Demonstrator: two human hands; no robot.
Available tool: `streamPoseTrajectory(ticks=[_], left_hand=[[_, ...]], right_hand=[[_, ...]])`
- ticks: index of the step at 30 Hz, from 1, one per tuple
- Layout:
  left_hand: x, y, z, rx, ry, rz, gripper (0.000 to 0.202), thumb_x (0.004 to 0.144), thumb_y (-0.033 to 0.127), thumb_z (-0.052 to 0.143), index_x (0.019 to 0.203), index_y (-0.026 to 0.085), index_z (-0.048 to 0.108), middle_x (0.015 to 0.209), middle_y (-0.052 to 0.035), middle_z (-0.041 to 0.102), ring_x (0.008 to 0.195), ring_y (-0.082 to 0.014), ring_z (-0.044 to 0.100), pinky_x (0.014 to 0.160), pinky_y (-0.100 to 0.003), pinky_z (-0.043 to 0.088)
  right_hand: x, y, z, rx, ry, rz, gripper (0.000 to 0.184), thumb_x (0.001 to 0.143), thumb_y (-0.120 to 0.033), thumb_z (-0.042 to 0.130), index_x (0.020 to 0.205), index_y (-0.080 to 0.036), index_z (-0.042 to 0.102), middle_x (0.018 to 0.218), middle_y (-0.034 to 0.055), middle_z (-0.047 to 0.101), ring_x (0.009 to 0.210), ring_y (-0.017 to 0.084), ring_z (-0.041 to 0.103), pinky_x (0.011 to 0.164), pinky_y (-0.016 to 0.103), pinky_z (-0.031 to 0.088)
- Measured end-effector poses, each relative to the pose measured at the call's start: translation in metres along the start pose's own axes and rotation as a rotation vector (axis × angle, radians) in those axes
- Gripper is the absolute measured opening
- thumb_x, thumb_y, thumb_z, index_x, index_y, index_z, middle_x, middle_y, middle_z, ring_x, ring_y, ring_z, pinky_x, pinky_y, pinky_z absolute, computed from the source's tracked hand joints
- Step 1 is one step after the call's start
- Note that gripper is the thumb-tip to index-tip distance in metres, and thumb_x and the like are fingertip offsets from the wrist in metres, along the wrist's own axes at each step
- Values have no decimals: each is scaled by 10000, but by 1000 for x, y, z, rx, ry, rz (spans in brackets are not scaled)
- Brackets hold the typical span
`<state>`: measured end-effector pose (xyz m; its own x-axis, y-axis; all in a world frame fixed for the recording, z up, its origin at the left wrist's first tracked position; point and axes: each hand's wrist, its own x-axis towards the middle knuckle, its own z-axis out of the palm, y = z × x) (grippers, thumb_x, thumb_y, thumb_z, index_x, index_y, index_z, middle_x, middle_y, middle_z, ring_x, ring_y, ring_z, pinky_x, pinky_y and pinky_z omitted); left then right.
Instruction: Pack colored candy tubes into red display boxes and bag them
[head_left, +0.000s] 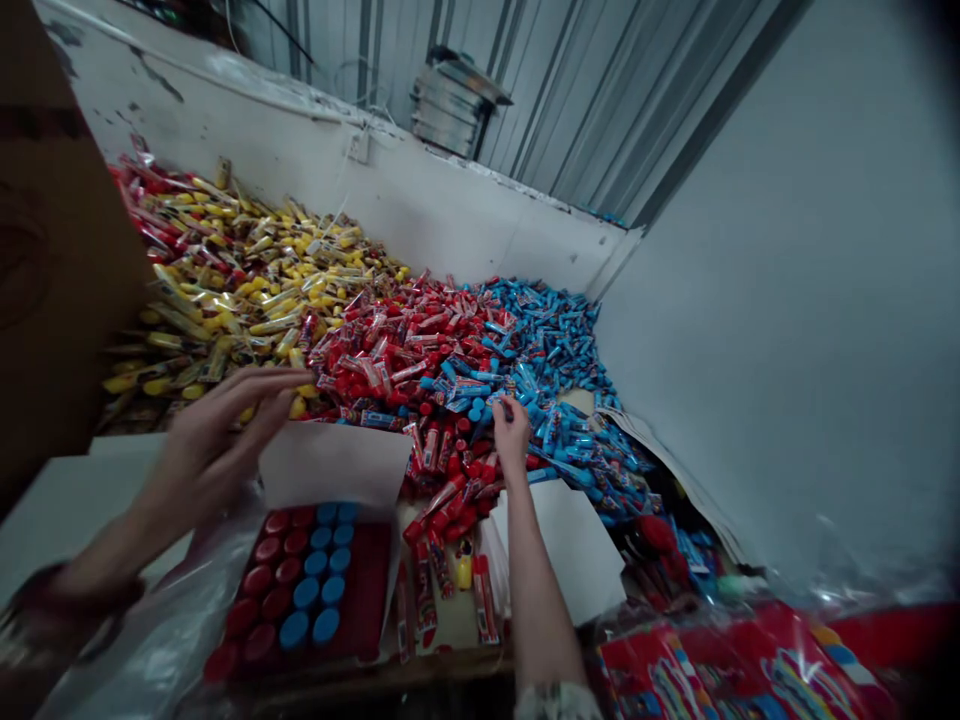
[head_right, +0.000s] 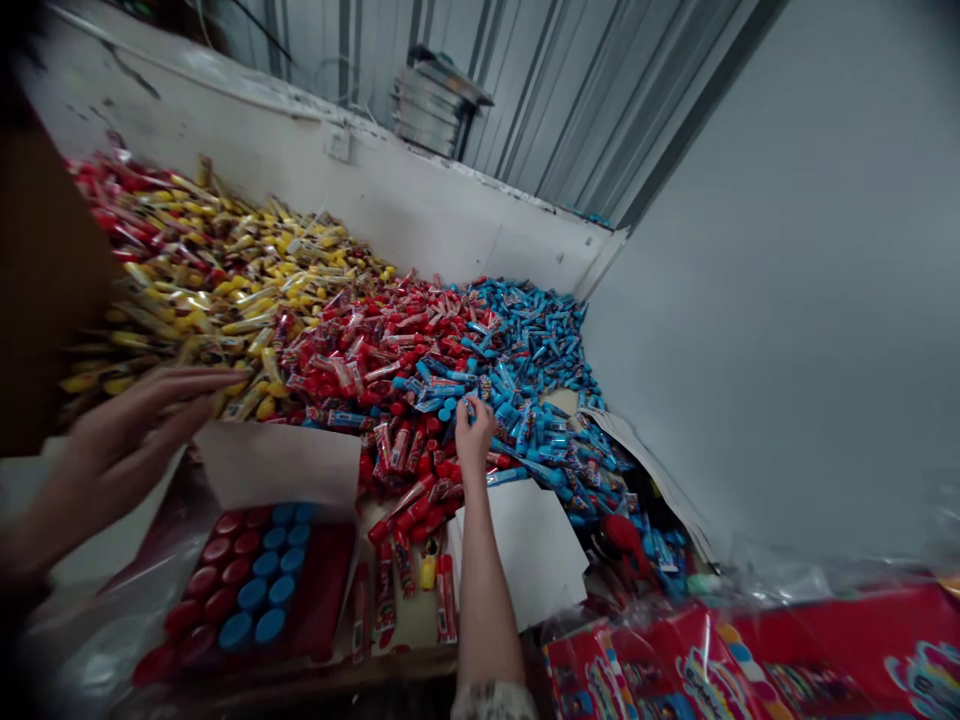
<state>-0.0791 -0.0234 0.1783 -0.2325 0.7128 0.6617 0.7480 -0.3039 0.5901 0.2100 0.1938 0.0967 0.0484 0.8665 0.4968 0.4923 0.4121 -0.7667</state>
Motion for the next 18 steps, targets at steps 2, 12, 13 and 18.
streamPoseTrajectory(ticks=[2, 12, 13, 18], left_hand=[[34, 16, 18, -9, -181, 136, 353, 931, 419, 431, 1147, 210, 616, 1142, -14, 626, 1030, -177, 592, 916, -295, 467], [3, 1, 19, 113, -191, 116, 389, 936, 383, 476, 1243, 152, 530, 1269, -75, 553, 1191, -187, 506, 1031, -353, 405], [-3, -3, 12, 152, -148, 88, 468, 918, 428, 498, 1292, 147, 477, 1320, -87, 513, 1239, -209, 463, 1065, -395, 372], [-22, -27, -10, 87, 130, -4, 818, 847, 607, 510, 1430, 146, 168, 1484, -132, 270, 1355, -244, 308, 1134, -425, 269]], right_hand=[[18, -5, 19, -159, -106, -143, 431, 833, -453, 513, 1111, -153, 648, 1188, 147, 579, 1153, 238, 492, 1021, 432, 360], [3, 30, 50, -594, -504, -252, 431, 911, -497, 451, 1228, -245, 600, 1503, 83, 301, 1391, 320, 209, 1064, 676, 25], [1, 32, 45, -587, -488, -265, 448, 913, -484, 454, 1275, -244, 560, 1508, 90, 289, 1398, 316, 196, 1064, 676, 22], [-20, -2, 17, -303, -388, -336, 487, 889, -437, 494, 1319, -209, 511, 1439, 128, 395, 1369, 276, 289, 1111, 581, 129]])
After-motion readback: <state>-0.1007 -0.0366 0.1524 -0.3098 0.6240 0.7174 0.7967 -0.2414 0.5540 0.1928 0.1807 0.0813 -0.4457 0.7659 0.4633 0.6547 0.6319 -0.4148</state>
